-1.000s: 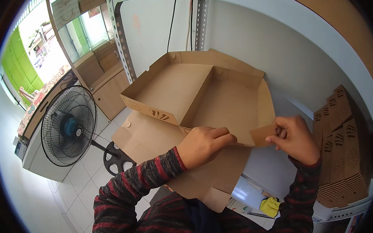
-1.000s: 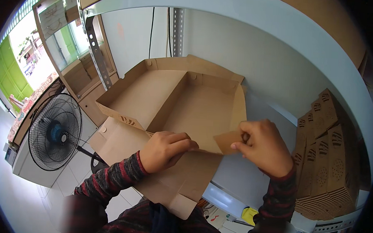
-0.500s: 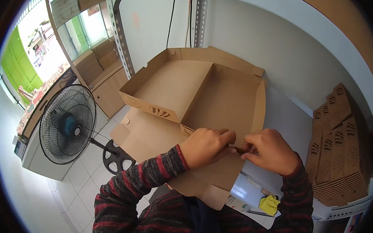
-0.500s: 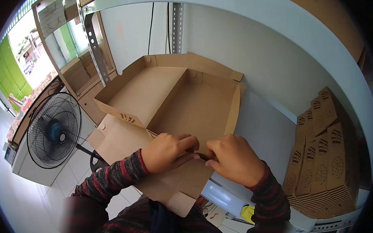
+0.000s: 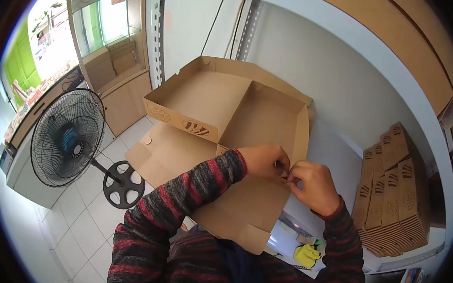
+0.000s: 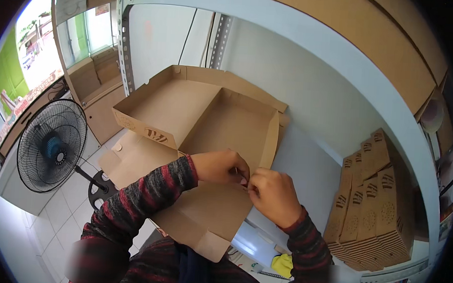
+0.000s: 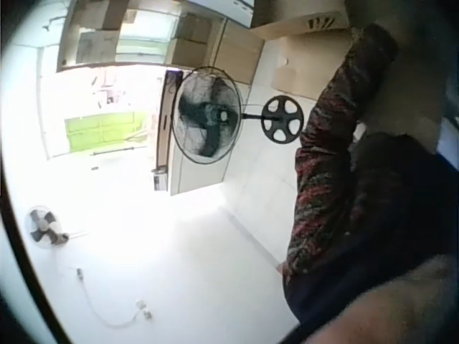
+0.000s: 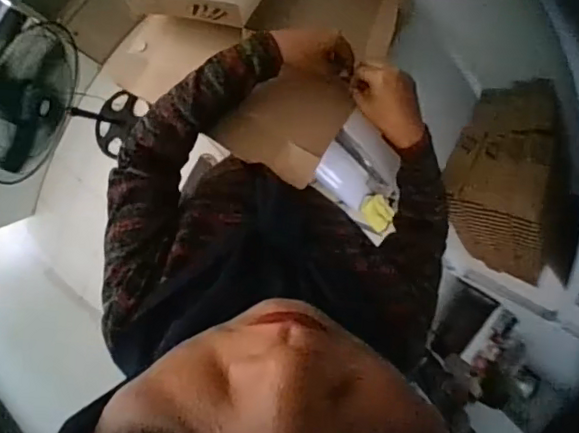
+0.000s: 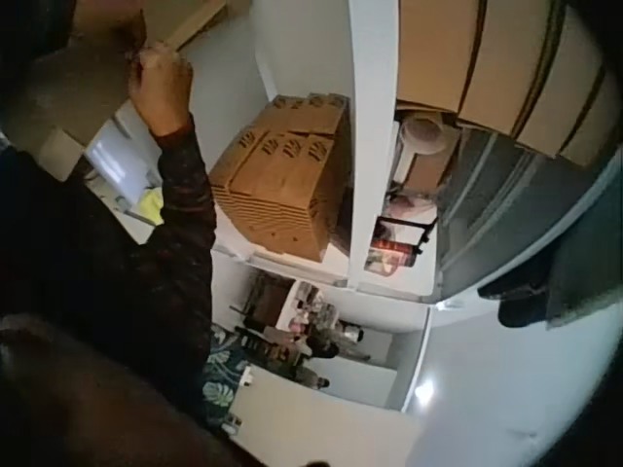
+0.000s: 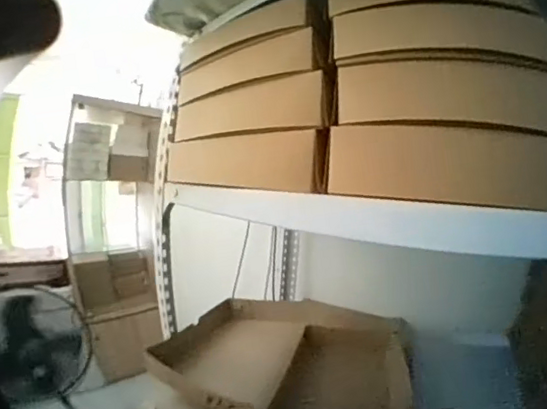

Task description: The person assembles flat cardboard boxes by folding along pre-scored lines and interlocking tabs to form three-dimensional containers. They repeatedly pick up flat sheets, fold sides, and secure flaps, stacking completed boxes on a nearby shelf.

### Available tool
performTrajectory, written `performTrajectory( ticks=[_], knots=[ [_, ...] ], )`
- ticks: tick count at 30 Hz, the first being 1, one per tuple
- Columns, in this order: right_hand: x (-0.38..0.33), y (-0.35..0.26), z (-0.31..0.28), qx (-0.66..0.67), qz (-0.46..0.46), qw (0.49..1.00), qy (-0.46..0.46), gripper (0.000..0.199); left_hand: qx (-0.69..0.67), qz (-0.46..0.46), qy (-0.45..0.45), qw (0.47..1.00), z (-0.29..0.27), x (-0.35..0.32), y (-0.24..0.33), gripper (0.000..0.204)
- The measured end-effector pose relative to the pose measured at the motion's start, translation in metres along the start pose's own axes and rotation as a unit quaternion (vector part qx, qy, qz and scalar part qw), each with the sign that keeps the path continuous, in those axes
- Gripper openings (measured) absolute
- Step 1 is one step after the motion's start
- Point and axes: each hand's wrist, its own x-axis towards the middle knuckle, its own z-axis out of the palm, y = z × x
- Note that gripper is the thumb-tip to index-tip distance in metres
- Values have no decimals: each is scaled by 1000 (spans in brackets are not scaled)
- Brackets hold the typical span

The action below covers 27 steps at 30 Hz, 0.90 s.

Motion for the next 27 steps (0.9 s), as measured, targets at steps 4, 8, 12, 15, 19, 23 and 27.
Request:
performTrajectory(
  ticks=[4, 8, 12, 15, 19, 23, 27],
  knots=[
    [-9, 15, 20, 9, -84, 988, 133, 10, 75, -2, 19, 997, -4, 4, 6, 13],
    [-18, 25, 39, -64, -138, 957, 247, 15, 128, 32, 46, 990, 1, 0, 10, 13],
    [-22, 20, 44, -84, -143, 954, 249, 16, 101, 34, 72, 992, 1, -6, 9, 13],
    [-25, 19, 48, -106, -151, 953, 240, 16, 95, 14, 64, 993, -1, -8, 16, 14],
    [-28, 22, 51, -106, -167, 951, 236, 13, 91, 30, 55, 994, 0, -7, 14, 15],
    [-31, 22, 54, -110, -210, 934, 266, 12, 73, 31, 48, 996, 0, -7, 15, 16],
    [-33, 21, 52, -115, -227, 928, 272, 10, 86, 29, 45, 995, -2, -9, 22, 15]
  ],
)
